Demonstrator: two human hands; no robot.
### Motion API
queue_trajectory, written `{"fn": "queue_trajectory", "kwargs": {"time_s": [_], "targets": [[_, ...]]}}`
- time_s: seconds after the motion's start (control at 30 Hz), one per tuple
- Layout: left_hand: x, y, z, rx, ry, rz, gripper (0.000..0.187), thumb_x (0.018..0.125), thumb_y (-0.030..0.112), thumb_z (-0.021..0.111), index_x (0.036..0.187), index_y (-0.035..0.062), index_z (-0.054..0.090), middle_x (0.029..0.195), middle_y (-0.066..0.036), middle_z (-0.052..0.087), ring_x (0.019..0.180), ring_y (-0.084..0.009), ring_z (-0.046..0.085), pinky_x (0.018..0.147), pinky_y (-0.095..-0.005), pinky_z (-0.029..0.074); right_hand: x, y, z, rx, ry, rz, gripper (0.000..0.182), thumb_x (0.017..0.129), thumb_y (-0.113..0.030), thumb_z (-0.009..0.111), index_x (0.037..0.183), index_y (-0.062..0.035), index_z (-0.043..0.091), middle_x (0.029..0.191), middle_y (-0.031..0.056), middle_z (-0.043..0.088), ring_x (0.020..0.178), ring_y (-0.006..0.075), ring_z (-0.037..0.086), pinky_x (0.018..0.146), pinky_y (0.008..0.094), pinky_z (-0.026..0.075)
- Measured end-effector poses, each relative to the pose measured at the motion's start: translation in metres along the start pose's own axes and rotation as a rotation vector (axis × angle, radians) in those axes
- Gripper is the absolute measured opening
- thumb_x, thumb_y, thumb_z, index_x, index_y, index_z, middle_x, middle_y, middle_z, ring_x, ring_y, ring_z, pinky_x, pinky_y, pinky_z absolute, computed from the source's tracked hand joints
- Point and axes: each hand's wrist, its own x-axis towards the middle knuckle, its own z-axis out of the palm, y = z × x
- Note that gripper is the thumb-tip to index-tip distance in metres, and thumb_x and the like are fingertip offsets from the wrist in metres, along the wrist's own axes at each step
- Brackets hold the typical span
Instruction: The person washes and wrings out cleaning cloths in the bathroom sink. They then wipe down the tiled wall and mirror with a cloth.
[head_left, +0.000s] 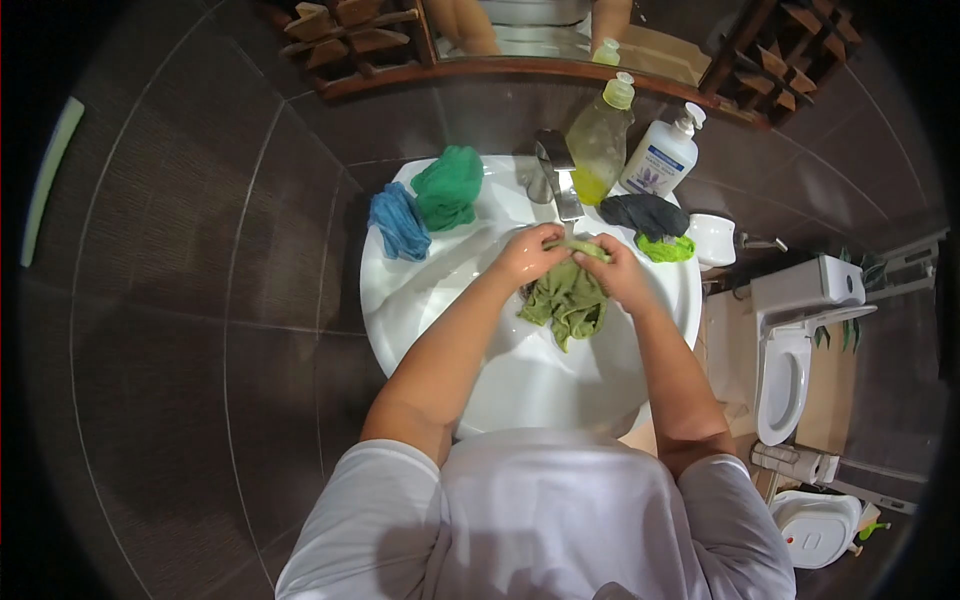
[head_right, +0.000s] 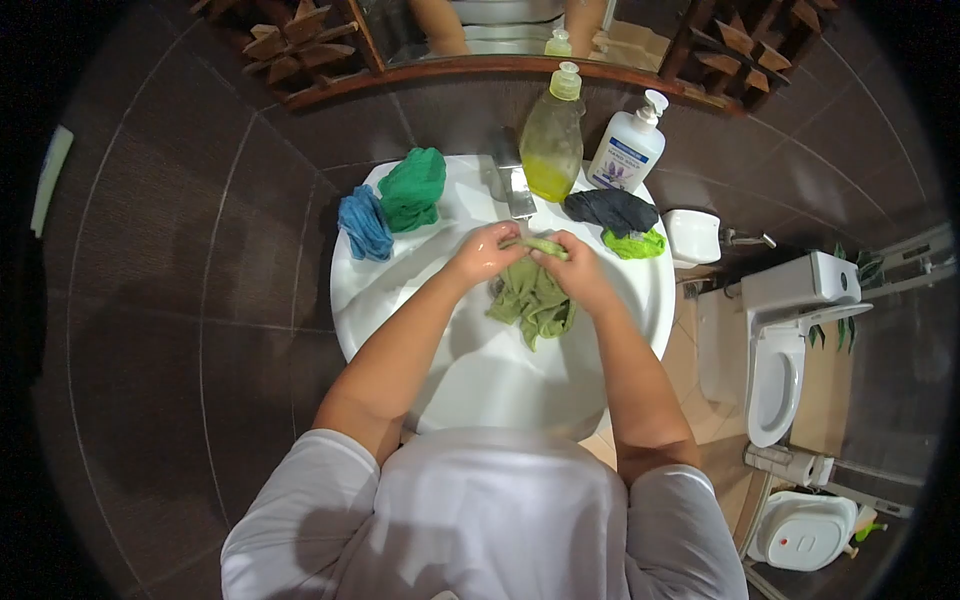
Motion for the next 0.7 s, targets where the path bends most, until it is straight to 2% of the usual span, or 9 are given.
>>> {"fn": "queue_trajectory", "kwargs": {"time_s": [0.1, 0.17, 0.27, 0.33, 0.47, 0.53, 0.57, 0.63, 0.7], "targets": [[-0.011, -0.024, -0.011, 0.159, 0.014, -0.161, 0.022, 0.077, 0.017, 0.061, 0.093, 0.0009, 0.059, 0.083, -0.007, 0.062, 0.076, -0.0117, 0.057, 0.072, -0.0258, 0.045, -0.010, -0.015, -0.013, 0.334, 0.054, 0.020, 0.026, 0.075, -0.016, 0.066, 0.094, -0.0045, 0.051, 0.074, 0.0006, 0.057, 0.066, 0.0108, 0.054, 0.062, 0.0256, 0.045], [-0.009, -0.019, -0.004, -0.042, 0.048, -0.173, 0.022, 0.078, 0.018, 0.062, 0.090, -0.0004, 0.059, 0.079, -0.006, 0.061, 0.074, -0.0113, 0.056, 0.071, -0.0259, 0.045, -0.007, -0.004, -0.012, 0.391, 0.057, 0.010, 0.033, 0.073, -0.017, 0.067, 0.097, -0.0027, 0.051, 0.081, 0.0033, 0.058, 0.074, 0.0133, 0.056, 0.067, 0.0272, 0.046], [-0.009, 0.022, 0.005, 0.066, -0.065, -0.199, 0.023, 0.077, 0.017, 0.062, 0.091, -0.0011, 0.058, 0.079, -0.006, 0.060, 0.073, -0.0120, 0.054, 0.071, -0.0265, 0.045, -0.016, -0.010, 0.013, -0.095, 0.075, -0.265, 0.036, 0.072, -0.020, 0.067, 0.100, -0.0031, 0.051, 0.090, 0.0087, 0.056, 0.087, 0.0195, 0.054, 0.077, 0.0319, 0.044], [-0.010, 0.016, 0.017, -0.354, -0.079, -0.012, 0.035, 0.074, 0.015, 0.065, 0.103, 0.0006, 0.052, 0.091, -0.006, 0.057, 0.079, -0.0127, 0.052, 0.074, -0.0275, 0.044, -0.008, 0.004, 0.013, -0.099, 0.122, -0.222, 0.033, 0.072, -0.019, 0.065, 0.097, -0.0027, 0.052, 0.090, 0.0102, 0.055, 0.085, 0.0203, 0.054, 0.075, 0.0321, 0.043], [-0.023, -0.013, 0.018, -0.352, 0.229, 0.164, 0.052, 0.071, 0.014, 0.069, 0.115, 0.0038, 0.043, 0.106, -0.006, 0.052, 0.091, -0.0136, 0.050, 0.079, -0.0293, 0.042, -0.017, -0.015, 0.014, -0.006, 0.240, -0.201, 0.019, 0.071, -0.011, 0.057, 0.086, -0.0009, 0.052, 0.083, 0.0110, 0.052, 0.078, 0.0198, 0.051, 0.070, 0.0305, 0.041], [-0.029, -0.019, 0.023, 0.039, -0.071, 0.172, 0.076, 0.065, 0.018, 0.074, 0.123, 0.0050, 0.026, 0.118, -0.011, 0.044, 0.101, -0.0187, 0.047, 0.086, -0.0308, 0.040, -0.033, -0.051, 0.015, 0.110, 0.187, -0.285, 0.014, 0.072, -0.008, 0.055, 0.084, -0.0025, 0.051, 0.082, 0.0058, 0.051, 0.077, 0.0141, 0.049, 0.070, 0.0270, 0.040], [-0.029, -0.013, 0.027, 0.035, -0.076, 0.169, 0.076, 0.065, 0.018, 0.074, 0.123, 0.0050, 0.026, 0.118, -0.011, 0.044, 0.101, -0.0187, 0.047, 0.086, -0.0308, 0.040, -0.040, -0.069, 0.019, 0.109, 0.190, -0.278, 0.014, 0.072, -0.008, 0.055, 0.084, -0.0025, 0.051, 0.082, 0.0058, 0.051, 0.077, 0.0141, 0.049, 0.070, 0.0270, 0.040], [-0.021, 0.007, 0.032, -0.358, -0.233, 0.041, 0.076, 0.064, 0.023, 0.075, 0.123, 0.0040, 0.031, 0.118, -0.010, 0.046, 0.105, -0.0187, 0.047, 0.090, -0.0317, 0.039, -0.047, -0.099, 0.021, 0.173, 0.156, -0.462, 0.014, 0.077, -0.008, 0.056, 0.089, -0.0045, 0.050, 0.086, 0.0023, 0.051, 0.079, 0.0102, 0.048, 0.070, 0.0243, 0.040], [-0.016, 0.010, 0.022, -0.404, -0.268, -0.045, 0.074, 0.063, 0.025, 0.076, 0.121, 0.0030, 0.036, 0.118, -0.010, 0.048, 0.103, -0.0174, 0.048, 0.089, -0.0308, 0.039, -0.062, -0.131, 0.016, 0.270, 0.210, -0.497, 0.014, 0.080, -0.009, 0.056, 0.092, -0.0052, 0.049, 0.087, 0.0013, 0.051, 0.080, 0.0090, 0.048, 0.072, 0.0234, 0.040]]}}
